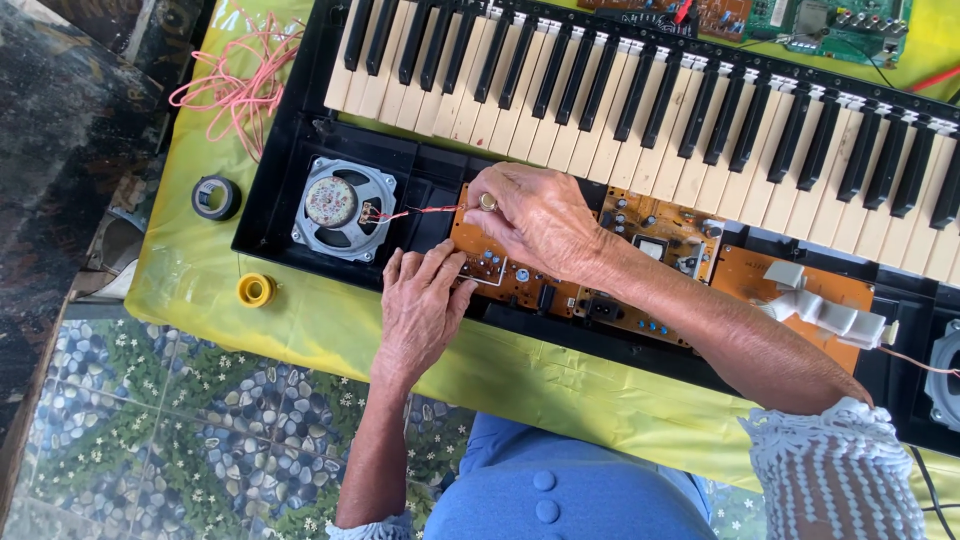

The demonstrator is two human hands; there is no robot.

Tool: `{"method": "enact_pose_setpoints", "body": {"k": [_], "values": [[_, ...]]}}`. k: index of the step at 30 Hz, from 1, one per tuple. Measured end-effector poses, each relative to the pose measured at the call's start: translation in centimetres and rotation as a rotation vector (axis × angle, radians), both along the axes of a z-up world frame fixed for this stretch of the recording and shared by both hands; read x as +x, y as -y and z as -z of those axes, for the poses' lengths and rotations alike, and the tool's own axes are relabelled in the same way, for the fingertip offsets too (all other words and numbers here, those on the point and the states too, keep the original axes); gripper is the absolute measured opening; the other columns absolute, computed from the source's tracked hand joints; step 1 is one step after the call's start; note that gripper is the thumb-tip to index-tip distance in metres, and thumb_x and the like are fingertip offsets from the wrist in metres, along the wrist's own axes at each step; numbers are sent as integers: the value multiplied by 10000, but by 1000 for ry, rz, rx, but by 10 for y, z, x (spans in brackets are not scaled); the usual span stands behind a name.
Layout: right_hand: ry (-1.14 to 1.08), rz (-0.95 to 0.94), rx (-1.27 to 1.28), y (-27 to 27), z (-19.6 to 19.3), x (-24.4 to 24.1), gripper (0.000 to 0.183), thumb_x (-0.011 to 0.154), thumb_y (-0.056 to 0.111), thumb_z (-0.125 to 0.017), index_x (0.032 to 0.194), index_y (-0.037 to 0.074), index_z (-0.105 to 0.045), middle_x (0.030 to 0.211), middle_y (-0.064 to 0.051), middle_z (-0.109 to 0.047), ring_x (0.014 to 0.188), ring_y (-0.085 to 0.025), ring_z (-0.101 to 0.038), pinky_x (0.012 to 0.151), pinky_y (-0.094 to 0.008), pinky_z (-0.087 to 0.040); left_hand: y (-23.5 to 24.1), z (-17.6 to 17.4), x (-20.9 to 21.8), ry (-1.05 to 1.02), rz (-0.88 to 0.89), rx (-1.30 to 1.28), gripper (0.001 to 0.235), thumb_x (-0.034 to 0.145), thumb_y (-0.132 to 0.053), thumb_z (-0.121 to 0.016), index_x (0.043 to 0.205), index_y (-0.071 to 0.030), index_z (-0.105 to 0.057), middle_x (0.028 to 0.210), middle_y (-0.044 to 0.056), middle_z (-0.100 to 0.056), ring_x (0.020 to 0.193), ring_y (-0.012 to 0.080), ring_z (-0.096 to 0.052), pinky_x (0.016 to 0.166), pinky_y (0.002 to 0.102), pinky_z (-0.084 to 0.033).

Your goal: The person uses a screwdriver to work on the circuit board inside an open electronic keyboard. They manipulate wires connected to a speaker and the board, adjusting components and securing connections.

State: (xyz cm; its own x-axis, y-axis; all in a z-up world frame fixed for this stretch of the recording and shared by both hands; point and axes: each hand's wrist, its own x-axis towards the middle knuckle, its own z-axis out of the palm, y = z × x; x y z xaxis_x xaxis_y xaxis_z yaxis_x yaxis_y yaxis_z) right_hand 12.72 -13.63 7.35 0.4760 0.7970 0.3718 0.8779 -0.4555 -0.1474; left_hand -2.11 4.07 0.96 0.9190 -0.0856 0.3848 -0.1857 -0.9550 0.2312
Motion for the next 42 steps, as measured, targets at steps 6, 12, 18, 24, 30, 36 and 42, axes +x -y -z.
{"method": "enact_pose_setpoints", "body": {"k": [6, 12, 18, 24, 30, 36, 42], "values": [[-317, 6, 139, 13, 10, 7, 267, 1050, 420, -626, 1149, 172, -606, 777, 70, -572, 671, -41, -635, 607, -154, -572, -1, 0, 1, -40, 2, -2, 317, 996, -369, -635, 1185, -124, -699, 1251, 85, -639, 1060, 279, -595, 1059, 533, -440], [-496, -18, 253, 16, -3, 6, 174, 1051, 295, -648, 1006, 135, -596, 673, 1, -537, 571, -94, -575, 552, -180, -541, -4, 3, 2, -47, 27, -16, 311, 978, -363, -647, 1175, -128, -697, 1256, 80, -631, 1085, 276, -599, 1039, 513, -455], [-621, -57, 317, 11, 4, 9, 151, 1047, 267, -639, 977, 145, -584, 698, -9, -524, 551, -100, -561, 529, -198, -540, -3, 7, 2, -57, 17, -8, 310, 980, -358, -648, 1174, -121, -698, 1249, 87, -641, 1086, 283, -603, 1023, 523, -470], [-748, -88, 374, 8, 18, 10, 141, 1044, 238, -630, 948, 154, -571, 723, -18, -511, 531, -105, -548, 506, -215, -539, -11, 13, 3, -65, 50, 26, 321, 1002, -351, -606, 1232, -143, -688, 1279, 66, -639, 1059, 265, -602, 986, 475, -481], [-532, 4, 362, 16, 25, 12, 108, 974, 283, -755, 1007, 227, -668, 804, 60, -671, 622, -91, -686, 547, -202, -569, -25, 15, 0, -177, 74, -1, 383, 984, -367, -629, 1306, -165, -675, 1314, 49, -657, 1060, 264, -623, 971, 469, -501], [-430, -105, 359, 14, -9, -9, 77, 1017, 129, -688, 986, 80, -638, 769, -112, -683, 650, -251, -713, 586, -318, -609, -36, -21, 3, -269, 145, -92, 377, 994, -243, -566, 1359, -190, -644, 1275, 70, -678, 1086, 305, -637, 886, 467, -527], [-446, -163, 413, 37, -14, -29, 74, 996, 141, -695, 993, 76, -660, 784, -102, -686, 681, -248, -718, 613, -335, -613, -48, -44, -9, -209, 100, -75, 335, 1033, -222, -532, 1338, -150, -651, 1247, 92, -679, 1123, 311, -631, 889, 434, -510]]}}
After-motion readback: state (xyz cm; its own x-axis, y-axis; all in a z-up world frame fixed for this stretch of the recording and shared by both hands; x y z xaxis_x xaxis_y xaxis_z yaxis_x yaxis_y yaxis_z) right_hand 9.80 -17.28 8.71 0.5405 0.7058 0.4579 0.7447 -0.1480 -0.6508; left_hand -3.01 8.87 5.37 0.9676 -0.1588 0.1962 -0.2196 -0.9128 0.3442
